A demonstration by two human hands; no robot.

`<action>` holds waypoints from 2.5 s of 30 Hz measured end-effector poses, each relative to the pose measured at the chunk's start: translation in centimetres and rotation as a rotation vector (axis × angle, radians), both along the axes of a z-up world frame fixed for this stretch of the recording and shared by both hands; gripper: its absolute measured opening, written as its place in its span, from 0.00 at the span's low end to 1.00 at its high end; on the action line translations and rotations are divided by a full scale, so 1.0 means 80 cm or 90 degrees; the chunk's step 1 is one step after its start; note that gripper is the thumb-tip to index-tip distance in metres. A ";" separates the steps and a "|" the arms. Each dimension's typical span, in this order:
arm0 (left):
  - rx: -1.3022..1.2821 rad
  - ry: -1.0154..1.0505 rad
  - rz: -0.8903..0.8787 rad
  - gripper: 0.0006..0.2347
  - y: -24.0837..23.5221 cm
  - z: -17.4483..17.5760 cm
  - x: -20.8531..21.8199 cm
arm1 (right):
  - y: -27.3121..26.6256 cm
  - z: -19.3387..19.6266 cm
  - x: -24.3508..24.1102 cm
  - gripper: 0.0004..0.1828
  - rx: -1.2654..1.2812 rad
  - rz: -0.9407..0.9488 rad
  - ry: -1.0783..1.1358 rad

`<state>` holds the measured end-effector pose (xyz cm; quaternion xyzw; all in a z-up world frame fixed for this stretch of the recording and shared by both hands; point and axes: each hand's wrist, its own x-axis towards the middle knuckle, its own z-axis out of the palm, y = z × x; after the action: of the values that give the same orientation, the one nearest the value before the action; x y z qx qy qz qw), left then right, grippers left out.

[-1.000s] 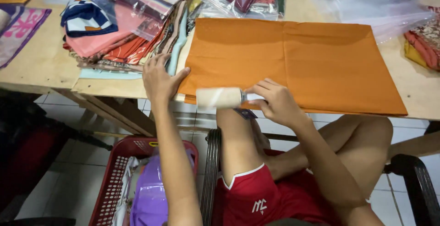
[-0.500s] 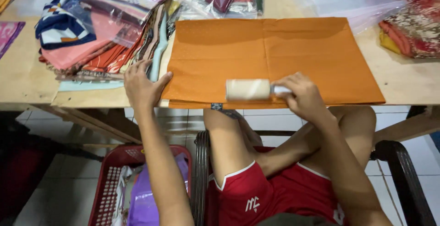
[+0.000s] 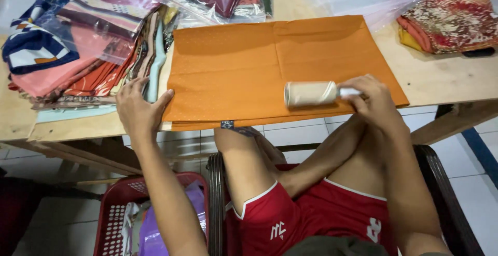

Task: The person smooths an orange garment on a wooden table using a lint roller, then folds the garment in half and continues to roll it smooth. The person folds the garment again and uses the lint roller on the folded stack before placing a tag on top.

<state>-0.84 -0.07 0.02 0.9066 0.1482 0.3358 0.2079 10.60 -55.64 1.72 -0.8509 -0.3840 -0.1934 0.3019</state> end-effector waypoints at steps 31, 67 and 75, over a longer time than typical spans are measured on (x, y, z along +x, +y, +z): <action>0.044 0.095 0.089 0.31 -0.015 0.017 0.004 | -0.126 0.026 -0.097 0.19 0.055 -0.460 0.162; 0.013 0.101 0.096 0.31 -0.022 0.026 0.001 | -0.015 -0.011 0.164 0.15 -0.100 -0.474 0.011; 0.015 0.108 0.114 0.32 -0.019 0.022 0.006 | 0.012 0.025 0.120 0.12 -0.062 -0.503 0.100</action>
<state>-0.36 -1.58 1.76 0.9174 0.2413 0.2771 0.1531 20.18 -54.70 3.72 -0.9584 -0.0116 -0.2105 0.1924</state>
